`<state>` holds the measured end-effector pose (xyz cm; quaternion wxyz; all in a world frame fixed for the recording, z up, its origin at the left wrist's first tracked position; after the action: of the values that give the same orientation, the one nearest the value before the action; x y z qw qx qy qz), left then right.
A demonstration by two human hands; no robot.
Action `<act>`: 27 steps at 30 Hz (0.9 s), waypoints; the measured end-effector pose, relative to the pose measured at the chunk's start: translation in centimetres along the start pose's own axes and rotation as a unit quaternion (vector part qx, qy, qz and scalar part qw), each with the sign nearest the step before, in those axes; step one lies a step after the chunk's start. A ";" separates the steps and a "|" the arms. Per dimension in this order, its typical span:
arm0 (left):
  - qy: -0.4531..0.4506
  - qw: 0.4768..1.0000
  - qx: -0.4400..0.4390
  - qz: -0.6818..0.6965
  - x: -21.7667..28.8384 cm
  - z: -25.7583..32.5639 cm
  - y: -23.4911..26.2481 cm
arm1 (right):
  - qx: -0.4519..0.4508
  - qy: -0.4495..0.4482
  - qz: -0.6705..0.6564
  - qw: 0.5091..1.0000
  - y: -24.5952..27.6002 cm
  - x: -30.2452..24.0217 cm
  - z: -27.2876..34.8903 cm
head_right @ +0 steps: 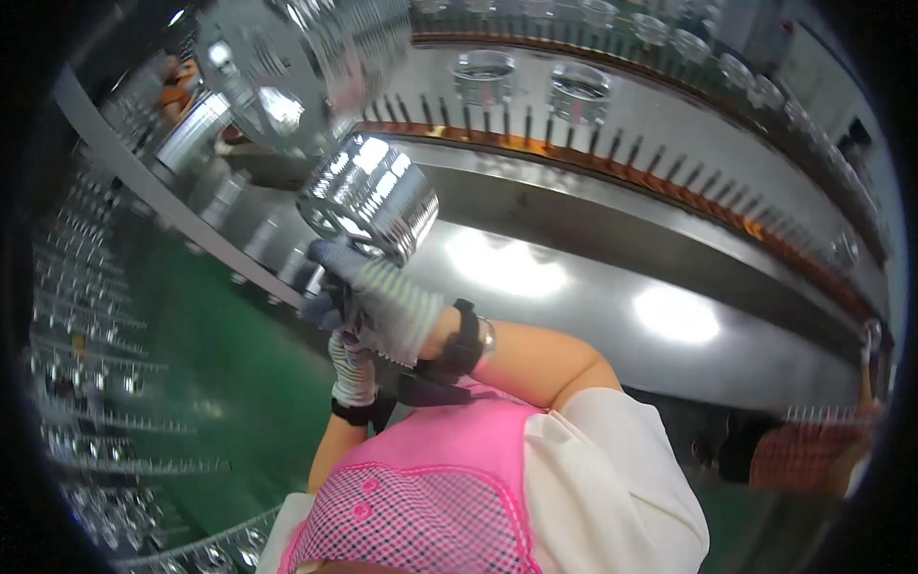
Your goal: Loading metallic wheel rims or hubcaps onto a rotating industrial conveyor system.
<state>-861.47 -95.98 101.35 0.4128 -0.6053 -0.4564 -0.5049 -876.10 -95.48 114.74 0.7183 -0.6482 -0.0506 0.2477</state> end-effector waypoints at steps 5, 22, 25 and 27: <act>0.046 0.987 -0.152 -0.017 5.9 -5.3 -5.3 | 0.178 0.013 0.051 0.983 13.8 2.2 -4.9; -0.241 0.966 0.044 0.085 15.4 -0.2 -11.0 | 0.477 0.563 0.235 0.633 36.1 -39.4 18.2; -0.244 0.958 0.148 -0.004 14.1 1.2 -13.0 | 0.566 0.340 0.303 0.687 38.8 -43.8 19.3; -0.248 0.959 0.129 -0.038 13.7 0.9 -14.2 | 0.638 0.315 0.495 0.498 40.1 -45.8 20.0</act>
<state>-873.99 -89.79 115.34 0.3419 -0.6354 -0.6282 -0.2910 -935.55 -95.13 90.88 0.6644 0.0328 0.6806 0.3071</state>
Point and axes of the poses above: each hand's wrist, its own z-axis away from the middle knuckle, its own y-axis out of the back of the hand, x = y × z, the point moved 6 cm from there along -z, towards the middle knuckle, and after that the axes turned 3 degrees about -y, right-handed, at the moved point
